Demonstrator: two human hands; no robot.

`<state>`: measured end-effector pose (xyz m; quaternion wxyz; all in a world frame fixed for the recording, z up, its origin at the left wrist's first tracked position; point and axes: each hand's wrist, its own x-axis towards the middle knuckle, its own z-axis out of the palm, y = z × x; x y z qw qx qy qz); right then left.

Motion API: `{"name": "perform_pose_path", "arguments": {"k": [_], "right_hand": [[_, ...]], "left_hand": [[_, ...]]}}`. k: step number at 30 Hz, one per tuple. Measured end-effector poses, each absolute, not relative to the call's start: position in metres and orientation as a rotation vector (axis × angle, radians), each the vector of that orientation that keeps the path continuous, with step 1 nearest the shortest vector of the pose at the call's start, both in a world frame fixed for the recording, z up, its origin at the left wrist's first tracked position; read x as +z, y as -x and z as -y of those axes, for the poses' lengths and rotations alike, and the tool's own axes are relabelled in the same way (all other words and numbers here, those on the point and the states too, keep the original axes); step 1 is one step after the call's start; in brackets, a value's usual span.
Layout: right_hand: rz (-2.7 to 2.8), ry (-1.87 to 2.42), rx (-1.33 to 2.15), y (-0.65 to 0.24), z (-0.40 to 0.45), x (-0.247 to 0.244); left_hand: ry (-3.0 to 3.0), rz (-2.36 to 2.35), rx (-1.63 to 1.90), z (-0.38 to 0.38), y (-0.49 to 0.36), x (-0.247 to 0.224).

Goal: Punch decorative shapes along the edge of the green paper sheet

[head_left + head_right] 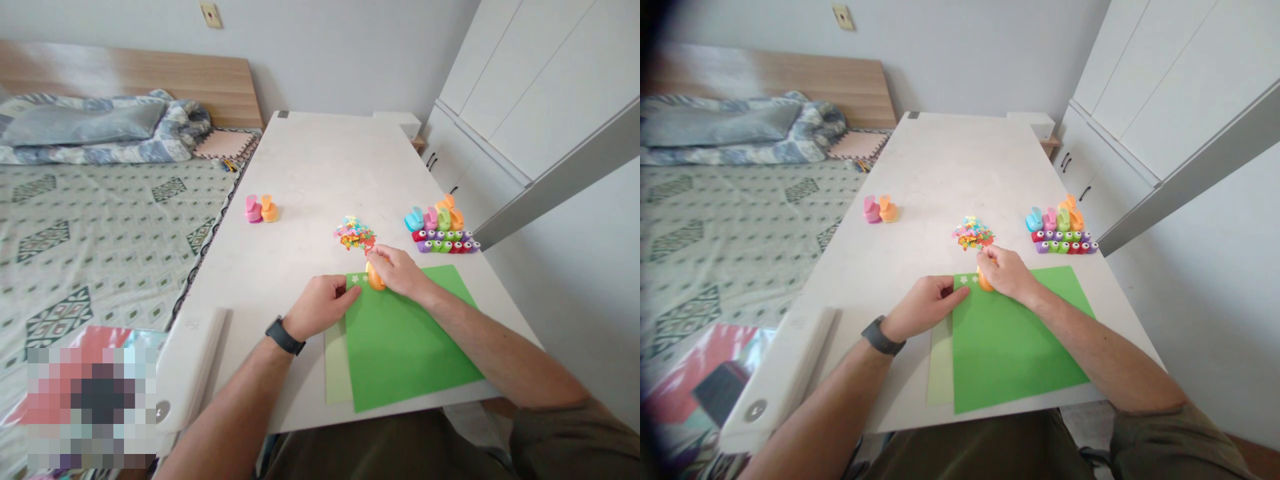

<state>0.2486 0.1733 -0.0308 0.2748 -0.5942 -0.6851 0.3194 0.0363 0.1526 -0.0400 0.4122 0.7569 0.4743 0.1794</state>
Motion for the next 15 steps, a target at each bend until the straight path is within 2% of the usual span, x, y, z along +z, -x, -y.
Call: {"name": "perform_pose_path", "arguments": {"k": [15], "right_hand": [[1.884,1.614,0.747,-0.2445,-0.1748,-0.0330]], "left_hand": [[-1.904,-1.204,0.454,-0.1524,-0.0375,-0.0371]]}}
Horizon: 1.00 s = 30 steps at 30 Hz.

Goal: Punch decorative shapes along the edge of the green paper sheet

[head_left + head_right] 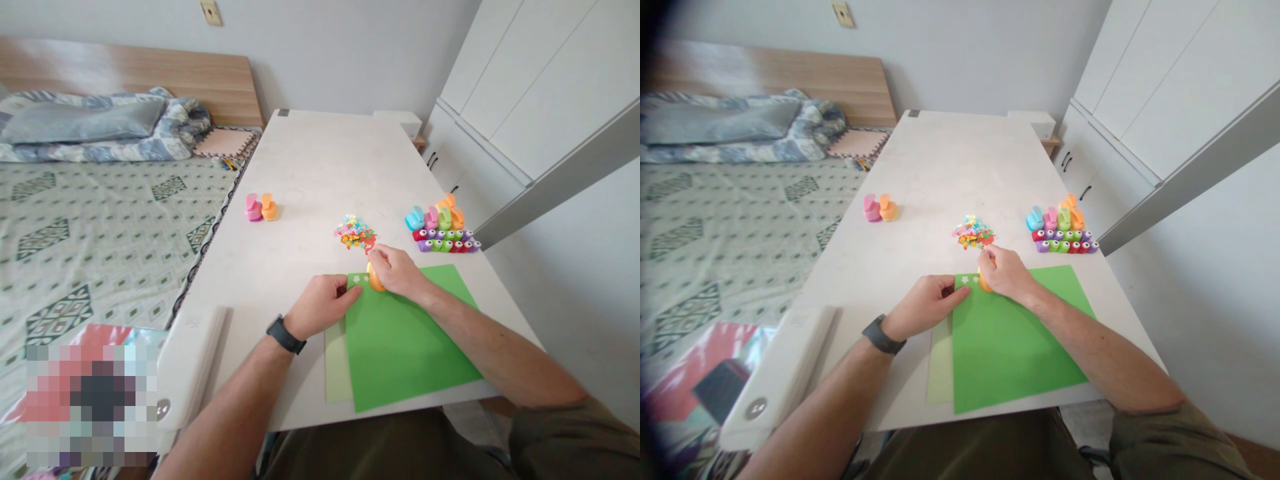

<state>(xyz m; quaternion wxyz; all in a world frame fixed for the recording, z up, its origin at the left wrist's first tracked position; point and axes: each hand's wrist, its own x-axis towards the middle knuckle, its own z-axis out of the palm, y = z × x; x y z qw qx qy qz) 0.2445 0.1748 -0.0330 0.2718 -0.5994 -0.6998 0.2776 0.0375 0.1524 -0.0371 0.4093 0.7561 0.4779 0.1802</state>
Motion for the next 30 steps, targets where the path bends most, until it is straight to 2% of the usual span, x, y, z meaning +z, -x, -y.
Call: {"name": "perform_pose_path", "arguments": {"k": [11,21,30], "right_hand": [[1.898,1.643,0.625,-0.242,-0.177,-0.035],[1.765,1.625,0.796,-0.253,-0.181,-0.033],[1.506,1.623,0.754,-0.273,-0.205,-0.023]], "left_hand": [[-1.927,-1.195,0.456,-0.152,-0.037,-0.040],[-1.910,-1.182,0.447,-0.152,-0.037,-0.039],[-1.932,-1.194,0.424,-0.152,-0.036,-0.037]]}}
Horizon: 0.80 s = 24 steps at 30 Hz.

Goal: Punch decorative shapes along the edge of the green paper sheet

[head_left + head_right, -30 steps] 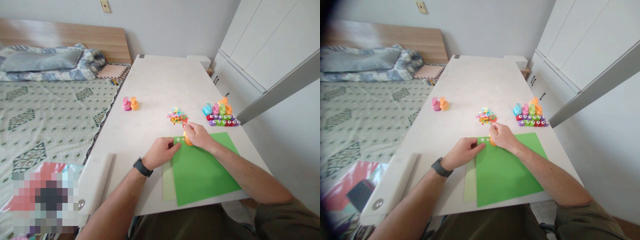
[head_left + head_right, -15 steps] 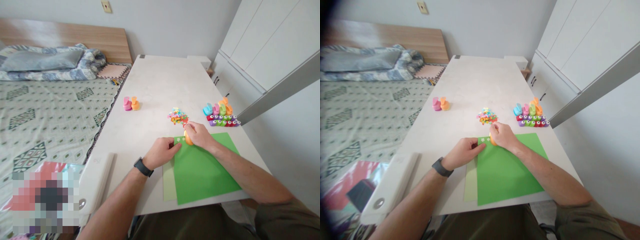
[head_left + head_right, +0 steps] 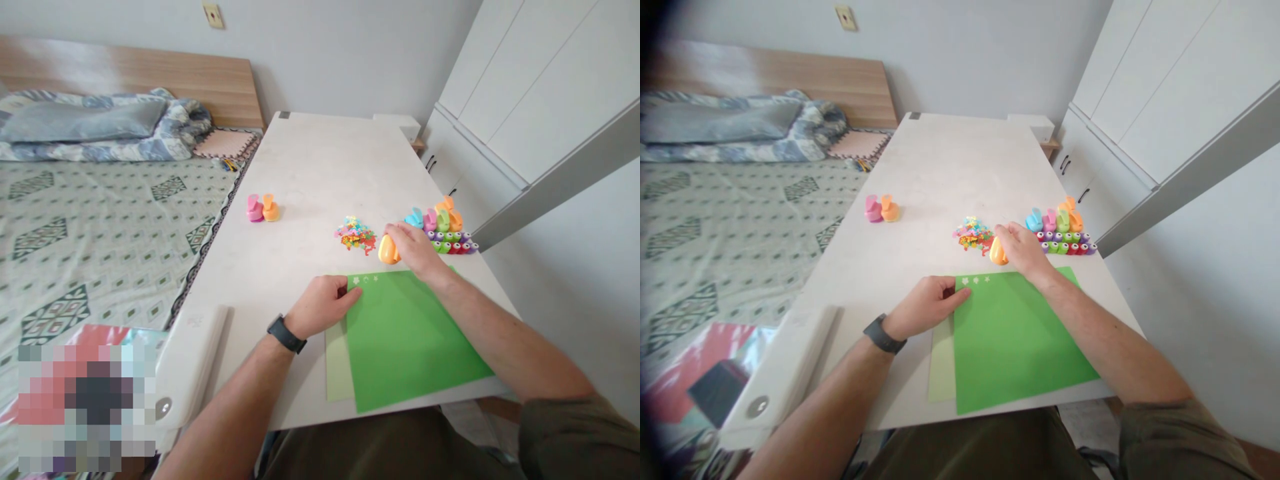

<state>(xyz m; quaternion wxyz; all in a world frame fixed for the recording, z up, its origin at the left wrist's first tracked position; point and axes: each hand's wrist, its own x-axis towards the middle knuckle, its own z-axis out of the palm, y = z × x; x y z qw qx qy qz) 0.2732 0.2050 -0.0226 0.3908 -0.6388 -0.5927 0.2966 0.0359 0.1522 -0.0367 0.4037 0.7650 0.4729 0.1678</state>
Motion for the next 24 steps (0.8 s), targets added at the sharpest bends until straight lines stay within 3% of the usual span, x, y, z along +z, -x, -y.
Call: {"name": "perform_pose_path", "arguments": {"k": [18,24], "right_hand": [[1.709,1.497,0.412,-0.269,-0.223,-0.026],[1.586,1.481,0.619,-0.271,-0.231,-0.028]], "left_hand": [[-1.957,-1.207,0.418,-0.152,-0.035,-0.039],[-1.945,-1.193,0.413,-0.152,-0.035,-0.040]]}}
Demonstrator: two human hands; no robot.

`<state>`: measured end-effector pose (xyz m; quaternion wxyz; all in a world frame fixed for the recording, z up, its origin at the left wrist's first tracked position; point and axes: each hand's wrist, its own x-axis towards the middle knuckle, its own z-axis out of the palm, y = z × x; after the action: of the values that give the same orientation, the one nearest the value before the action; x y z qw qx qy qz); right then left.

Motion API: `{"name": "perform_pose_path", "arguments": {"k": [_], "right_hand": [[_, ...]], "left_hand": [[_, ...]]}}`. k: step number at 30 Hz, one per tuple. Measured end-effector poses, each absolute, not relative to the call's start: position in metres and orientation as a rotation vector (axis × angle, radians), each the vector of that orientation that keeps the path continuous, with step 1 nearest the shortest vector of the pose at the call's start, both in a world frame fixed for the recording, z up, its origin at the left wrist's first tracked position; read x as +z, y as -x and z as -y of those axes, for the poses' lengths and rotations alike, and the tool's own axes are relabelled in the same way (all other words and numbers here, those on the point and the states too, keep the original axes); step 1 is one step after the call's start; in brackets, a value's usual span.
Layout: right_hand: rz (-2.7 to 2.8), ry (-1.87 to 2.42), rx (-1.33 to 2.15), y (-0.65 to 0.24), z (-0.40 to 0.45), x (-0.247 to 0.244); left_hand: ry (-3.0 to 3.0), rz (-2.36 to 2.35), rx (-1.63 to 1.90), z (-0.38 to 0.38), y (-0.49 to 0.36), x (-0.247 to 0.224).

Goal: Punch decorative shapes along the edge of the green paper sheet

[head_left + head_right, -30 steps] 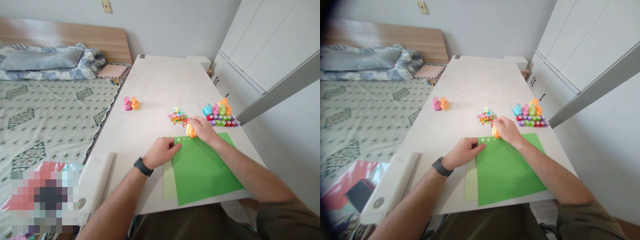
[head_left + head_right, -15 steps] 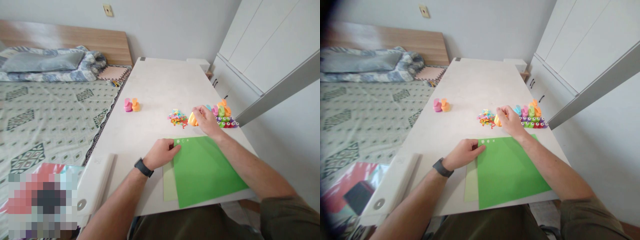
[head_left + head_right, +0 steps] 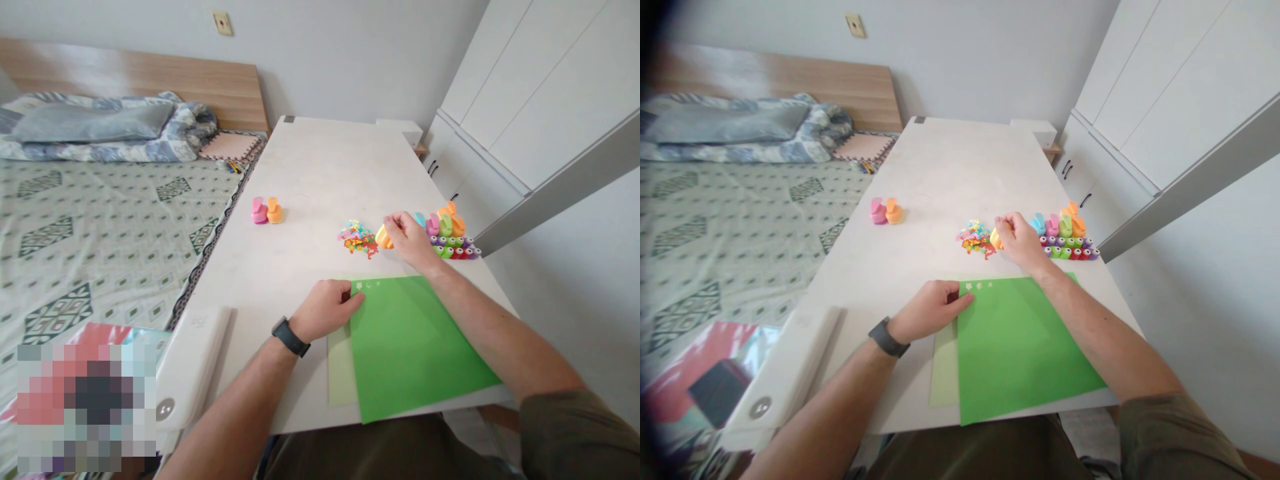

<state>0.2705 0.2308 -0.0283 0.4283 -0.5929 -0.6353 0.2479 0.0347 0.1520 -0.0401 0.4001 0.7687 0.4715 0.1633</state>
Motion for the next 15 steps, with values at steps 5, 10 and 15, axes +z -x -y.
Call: {"name": "perform_pose_path", "arguments": {"k": [5,10,15], "right_hand": [[1.252,1.386,0.950,-0.2702,-0.2386,-0.0335],[0.960,1.313,1.266,-0.2679,-0.2376,-0.0298],[0.821,1.261,1.392,-0.2686,-0.2371,-0.0297]], "left_hand": [[-1.960,-1.190,0.409,-0.1520,-0.0347,-0.0405],[-1.964,-1.202,0.403,-0.1518,-0.0353,-0.0386],[-1.963,-1.204,0.396,-0.1522,-0.0354,-0.0384]]}}
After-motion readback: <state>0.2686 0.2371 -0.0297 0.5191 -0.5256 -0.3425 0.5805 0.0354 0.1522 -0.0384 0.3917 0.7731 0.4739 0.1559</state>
